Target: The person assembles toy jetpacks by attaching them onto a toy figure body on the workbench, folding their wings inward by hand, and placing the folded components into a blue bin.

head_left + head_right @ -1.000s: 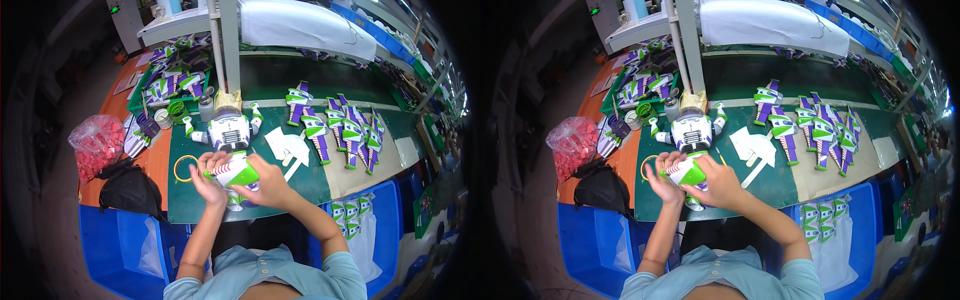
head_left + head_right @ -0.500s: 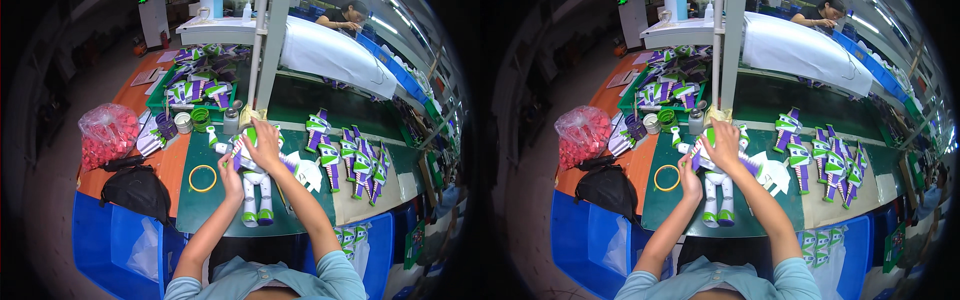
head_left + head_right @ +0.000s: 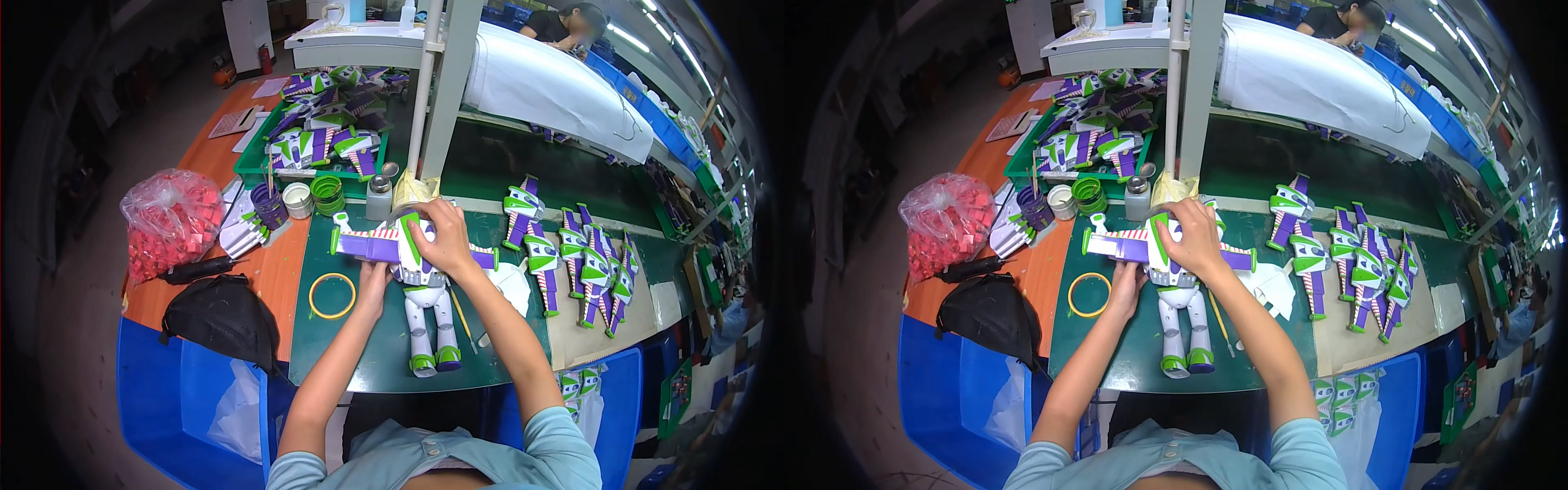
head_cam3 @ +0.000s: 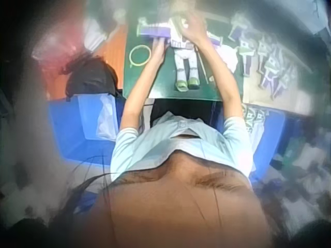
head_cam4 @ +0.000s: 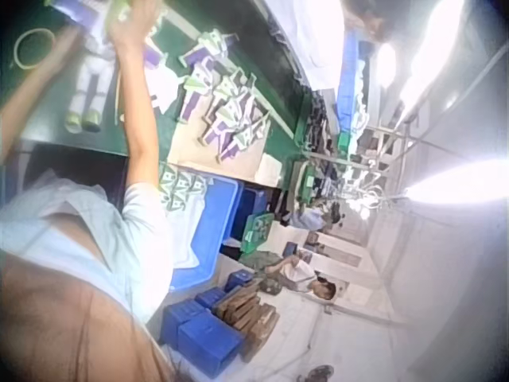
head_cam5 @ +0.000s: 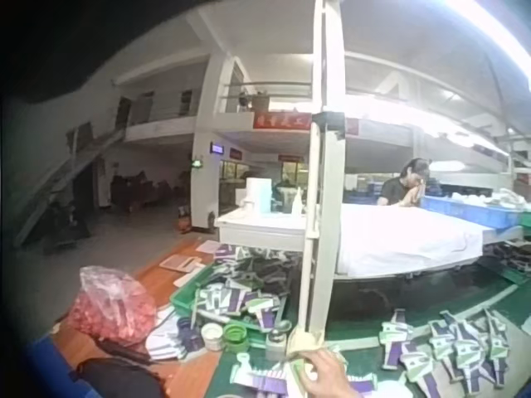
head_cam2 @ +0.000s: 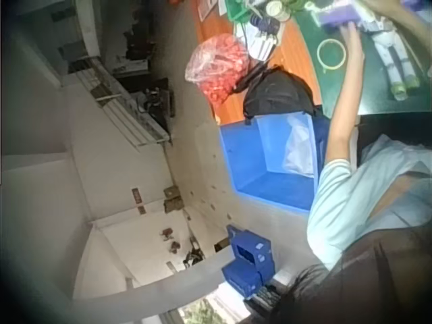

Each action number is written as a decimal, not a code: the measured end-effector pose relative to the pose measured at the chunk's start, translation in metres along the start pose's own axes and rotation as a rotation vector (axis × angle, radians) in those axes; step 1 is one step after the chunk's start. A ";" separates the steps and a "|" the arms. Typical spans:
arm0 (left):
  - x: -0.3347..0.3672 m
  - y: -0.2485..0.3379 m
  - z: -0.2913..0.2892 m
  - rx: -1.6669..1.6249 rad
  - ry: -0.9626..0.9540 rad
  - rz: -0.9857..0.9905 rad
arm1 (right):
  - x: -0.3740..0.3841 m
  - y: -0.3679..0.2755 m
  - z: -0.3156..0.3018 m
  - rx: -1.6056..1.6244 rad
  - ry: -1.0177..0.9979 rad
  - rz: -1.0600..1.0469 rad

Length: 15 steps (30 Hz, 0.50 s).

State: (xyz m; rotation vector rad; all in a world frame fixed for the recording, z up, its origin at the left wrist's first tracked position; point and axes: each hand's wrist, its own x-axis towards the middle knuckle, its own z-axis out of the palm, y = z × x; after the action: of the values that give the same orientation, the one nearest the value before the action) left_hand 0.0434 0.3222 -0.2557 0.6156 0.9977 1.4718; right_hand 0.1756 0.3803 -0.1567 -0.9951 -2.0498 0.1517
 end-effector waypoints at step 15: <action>0.005 0.002 -0.006 0.098 -0.003 -0.007 | -0.008 -0.013 -0.012 -0.036 0.022 -0.198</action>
State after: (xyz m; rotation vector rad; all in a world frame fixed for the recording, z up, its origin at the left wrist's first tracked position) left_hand 0.0365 0.3263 -0.2579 0.6845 1.0736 1.4216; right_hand 0.1794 0.3638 -0.1483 -0.8059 -2.1236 0.0000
